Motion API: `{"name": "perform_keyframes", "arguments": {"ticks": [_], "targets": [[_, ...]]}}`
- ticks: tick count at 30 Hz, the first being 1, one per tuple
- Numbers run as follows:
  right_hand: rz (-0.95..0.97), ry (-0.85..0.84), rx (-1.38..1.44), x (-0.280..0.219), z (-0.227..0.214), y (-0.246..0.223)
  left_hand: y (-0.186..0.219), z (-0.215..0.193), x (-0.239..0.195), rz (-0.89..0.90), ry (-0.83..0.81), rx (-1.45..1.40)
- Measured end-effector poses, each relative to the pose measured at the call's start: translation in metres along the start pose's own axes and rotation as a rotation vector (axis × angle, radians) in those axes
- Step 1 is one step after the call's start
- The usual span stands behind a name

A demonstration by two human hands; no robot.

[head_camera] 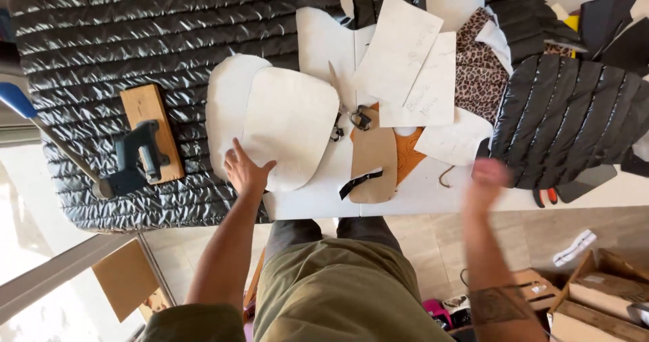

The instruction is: Cutting out a pattern from quilted fabric using scissors and a template on a workshop table.

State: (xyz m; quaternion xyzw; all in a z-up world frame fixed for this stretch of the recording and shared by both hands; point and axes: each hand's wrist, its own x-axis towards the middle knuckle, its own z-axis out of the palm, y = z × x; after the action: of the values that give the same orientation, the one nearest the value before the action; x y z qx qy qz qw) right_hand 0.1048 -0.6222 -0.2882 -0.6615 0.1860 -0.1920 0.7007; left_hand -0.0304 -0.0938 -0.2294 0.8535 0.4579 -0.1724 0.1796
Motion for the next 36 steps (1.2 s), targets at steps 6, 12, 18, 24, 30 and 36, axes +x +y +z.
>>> {"name": "perform_keyframes", "arguments": {"ticks": [6, 12, 18, 24, 30, 36], "targets": [[-0.459, -0.945, -0.943, -0.175, 0.096, -0.030, 0.001, 0.020, 0.020, 0.019, -0.005, 0.028], [0.004, -0.962, -0.842, -0.222, 0.159, -0.009, -0.008, 0.004, 0.010, 0.121, 0.007, -0.111], [0.666, -0.668, -0.366, -0.239, 0.255, -0.014, -0.026, -0.003, 0.003, 0.255, -0.108, -0.200], [0.382, -0.631, -0.346, -0.219, 0.246, -0.073, -0.048, -0.020, -0.013, 0.384, -0.040, -0.391], [0.380, -0.170, -0.010, -0.114, 0.046, -0.053, -0.023, 0.010, -0.010, 0.591, 0.052, -0.365], [0.000, -0.314, -0.377, -0.043, -0.112, -0.117, 0.126, 0.043, -0.027, 0.910, 0.090, -0.232]]}}
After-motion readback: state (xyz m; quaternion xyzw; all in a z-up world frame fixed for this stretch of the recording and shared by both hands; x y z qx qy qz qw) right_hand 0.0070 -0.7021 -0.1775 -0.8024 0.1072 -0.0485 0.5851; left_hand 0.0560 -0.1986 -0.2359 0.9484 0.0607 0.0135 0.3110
